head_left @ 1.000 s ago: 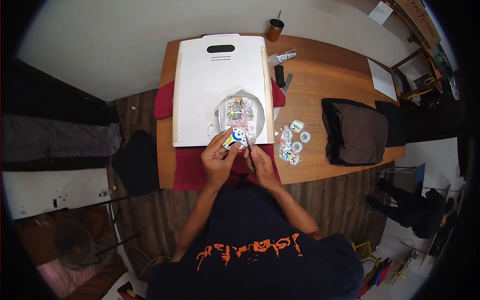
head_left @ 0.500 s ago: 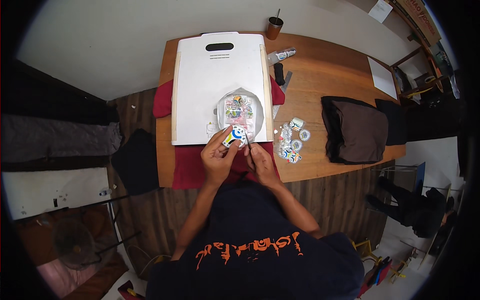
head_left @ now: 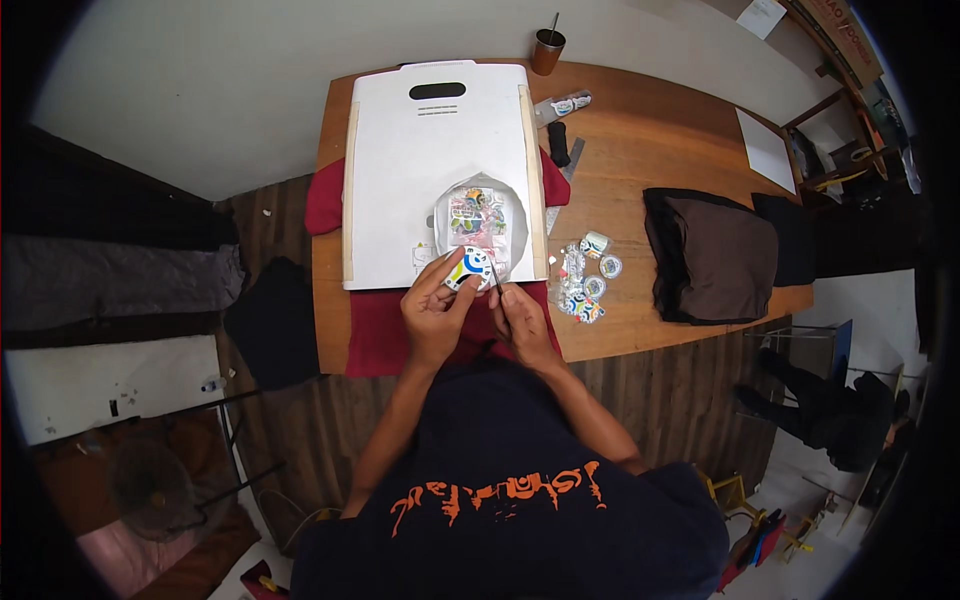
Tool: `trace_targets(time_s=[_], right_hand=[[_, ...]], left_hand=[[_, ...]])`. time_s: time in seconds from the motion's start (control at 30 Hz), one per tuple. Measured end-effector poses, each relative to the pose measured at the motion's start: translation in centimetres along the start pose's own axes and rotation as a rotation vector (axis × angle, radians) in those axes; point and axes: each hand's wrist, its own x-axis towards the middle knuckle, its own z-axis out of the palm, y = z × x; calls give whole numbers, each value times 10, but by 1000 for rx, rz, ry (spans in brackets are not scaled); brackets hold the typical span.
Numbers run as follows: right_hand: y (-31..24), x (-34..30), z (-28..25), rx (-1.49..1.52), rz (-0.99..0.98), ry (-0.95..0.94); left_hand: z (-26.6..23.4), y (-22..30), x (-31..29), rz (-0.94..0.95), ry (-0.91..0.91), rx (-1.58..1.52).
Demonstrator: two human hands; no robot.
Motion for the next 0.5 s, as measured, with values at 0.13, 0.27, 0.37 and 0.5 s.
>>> trace_targets(time_s=[0.13,0.27,0.37,0.5], right_hand=[[0,2,0,-8,-20,-8],[-6,2,2,-32,-44,-5],[-3,1,0,-25,-37,-8],[0,1,-2,0,-10,2]], left_hand=[[-1,-1,0,3,-15,-3],[-1,-1,1,-11,-16,-15],[0,0,1,-4,-23,-3],[0,-2,1,-7,-23,-6]])
